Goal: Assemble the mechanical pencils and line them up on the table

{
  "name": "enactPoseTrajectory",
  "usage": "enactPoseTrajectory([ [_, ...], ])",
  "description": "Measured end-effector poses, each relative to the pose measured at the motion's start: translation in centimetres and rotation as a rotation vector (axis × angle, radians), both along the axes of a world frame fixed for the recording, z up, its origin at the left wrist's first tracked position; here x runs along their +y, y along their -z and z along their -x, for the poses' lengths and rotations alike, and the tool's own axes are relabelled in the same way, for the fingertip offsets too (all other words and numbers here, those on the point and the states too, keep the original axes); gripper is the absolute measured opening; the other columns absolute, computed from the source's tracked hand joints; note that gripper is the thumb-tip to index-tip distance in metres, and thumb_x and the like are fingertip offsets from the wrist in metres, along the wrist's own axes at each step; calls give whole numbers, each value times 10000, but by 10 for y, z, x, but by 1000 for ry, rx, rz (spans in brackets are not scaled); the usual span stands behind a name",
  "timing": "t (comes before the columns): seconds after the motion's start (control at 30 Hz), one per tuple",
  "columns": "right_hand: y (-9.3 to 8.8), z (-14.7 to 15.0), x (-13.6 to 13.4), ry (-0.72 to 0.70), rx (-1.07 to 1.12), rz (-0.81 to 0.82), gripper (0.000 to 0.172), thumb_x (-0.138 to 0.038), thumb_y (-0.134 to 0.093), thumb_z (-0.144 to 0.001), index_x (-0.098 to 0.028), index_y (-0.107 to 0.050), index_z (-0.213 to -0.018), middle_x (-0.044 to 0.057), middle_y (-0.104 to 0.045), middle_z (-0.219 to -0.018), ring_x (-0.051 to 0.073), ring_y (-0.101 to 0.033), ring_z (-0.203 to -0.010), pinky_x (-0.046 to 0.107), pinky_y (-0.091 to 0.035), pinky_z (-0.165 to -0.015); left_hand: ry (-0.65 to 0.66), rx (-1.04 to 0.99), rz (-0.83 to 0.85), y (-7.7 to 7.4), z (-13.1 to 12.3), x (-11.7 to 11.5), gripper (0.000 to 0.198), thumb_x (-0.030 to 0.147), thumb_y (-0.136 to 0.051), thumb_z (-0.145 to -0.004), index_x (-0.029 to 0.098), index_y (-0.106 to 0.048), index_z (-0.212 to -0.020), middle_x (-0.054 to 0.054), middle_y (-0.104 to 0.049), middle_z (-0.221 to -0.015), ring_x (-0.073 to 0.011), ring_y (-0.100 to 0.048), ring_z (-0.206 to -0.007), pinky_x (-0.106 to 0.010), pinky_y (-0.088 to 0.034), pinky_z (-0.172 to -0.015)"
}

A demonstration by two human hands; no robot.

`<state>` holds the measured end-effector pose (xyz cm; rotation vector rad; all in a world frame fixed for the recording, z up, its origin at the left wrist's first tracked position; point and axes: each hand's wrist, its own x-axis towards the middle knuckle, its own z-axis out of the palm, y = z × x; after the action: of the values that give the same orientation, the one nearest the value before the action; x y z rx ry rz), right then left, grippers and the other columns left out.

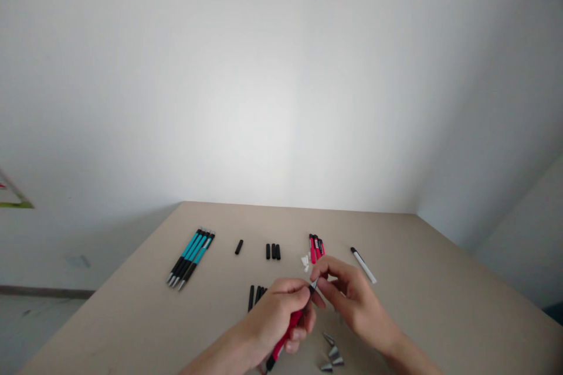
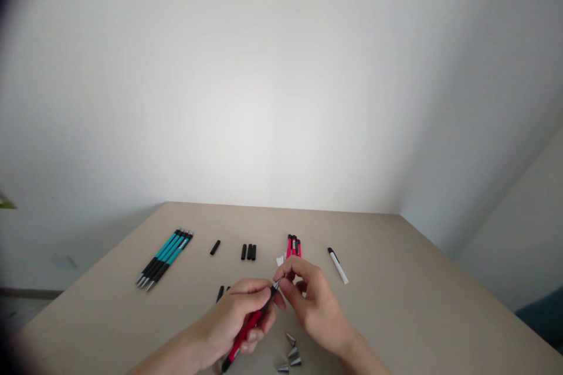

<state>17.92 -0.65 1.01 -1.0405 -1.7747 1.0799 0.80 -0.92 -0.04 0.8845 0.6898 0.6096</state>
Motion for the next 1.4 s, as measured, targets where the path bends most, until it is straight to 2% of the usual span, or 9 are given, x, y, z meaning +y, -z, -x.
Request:
enactPoseTrajectory([
  [0.13,5,3,3,-67,270,212,308,-442,-597,-842,-138,-626,-882,-35,-470,-567,88,-384,-494,219,-267,-466,-5,-103,-69,-2,-2,-1,327,451,-571,-790,127,-549,-830,1,-520,-558,-67,-388,-397,-219,-302,-414],
  [0.33,10,7,4,-105,430,274,270,-396,-624,-841,-128,-652,-859,-51,-457,-539,63,-402,-446,215,-230,-456,-11,-164,-147,-2,-6,1,389,503,-577,-796,115,-542,-807,-52,-585,-584,-111,-499,-439,-245,-363,-481],
  [0.47,11,8,3,-98,429,272,257,-392,-620,-846,-138,-611,-809,-48,-514,-514,66,-459,-401,220,-233,-458,-7,-152,-149,-4,-6,-1,399,508,-569,-809,110,-545,-829,-81,-621,-634,-130,-547,-493,-262,-392,-538],
  [0.6,12,7,2,-106,422,279,231,-372,-602,-863,-147,-613,-912,-46,-539,-465,98,-516,-394,222,-239,-455,-14,-114,-185,-6,-4,-3,384,490,-571,-822,109,-558,-859,-85,-623,-681,-143,-573,-579,-282,-407,-608],
  [0.83,12,9,3,-41,475,311,248,-357,-709,-770,-146,-582,-740,-30,-555,-651,66,-521,-429,211,-243,-439,-19,-61,-253,-7,0,0,330,426,-610,-808,96,-616,-794,-71,-602,-707,-142,-548,-647,-290,-399,-666],
  [1.03,13,10,3,-86,500,327,263,-383,-668,-801,-136,-611,-871,-59,-490,-477,104,-545,-417,214,-222,-443,-17,-75,-238,-9,2,0,283,342,-572,-818,80,-667,-769,-91,-618,-728,-149,-546,-668,-285,-386,-678],
  [1.1,12,9,3,-106,515,315,285,-389,-653,-812,-130,-642,-931,-55,-485,-498,114,-561,-428,216,-236,-442,-19,-68,-254,-11,2,0,297,361,-576,-817,80,-667,-779,-87,-611,-716,-148,-541,-664,-282,-382,-669],
  [1.27,10,8,3,-64,501,284,205,-349,-693,-783,-145,-680,-807,-6,-544,-722,87,-559,-477,219,-292,-447,-57,-26,-266,-14,1,0,283,369,-669,-749,87,-644,-762,-72,-606,-697,-143,-529,-650,-281,-383,-661],
  [1.4,11,8,2,-88,506,316,203,-361,-683,-795,-161,-664,-821,-22,-532,-639,108,-566,-480,228,-323,-472,-63,-63,-212,-11,1,1,281,361,-632,-758,82,-659,-739,-84,-612,-707,-148,-537,-648,-279,-374,-646],
])
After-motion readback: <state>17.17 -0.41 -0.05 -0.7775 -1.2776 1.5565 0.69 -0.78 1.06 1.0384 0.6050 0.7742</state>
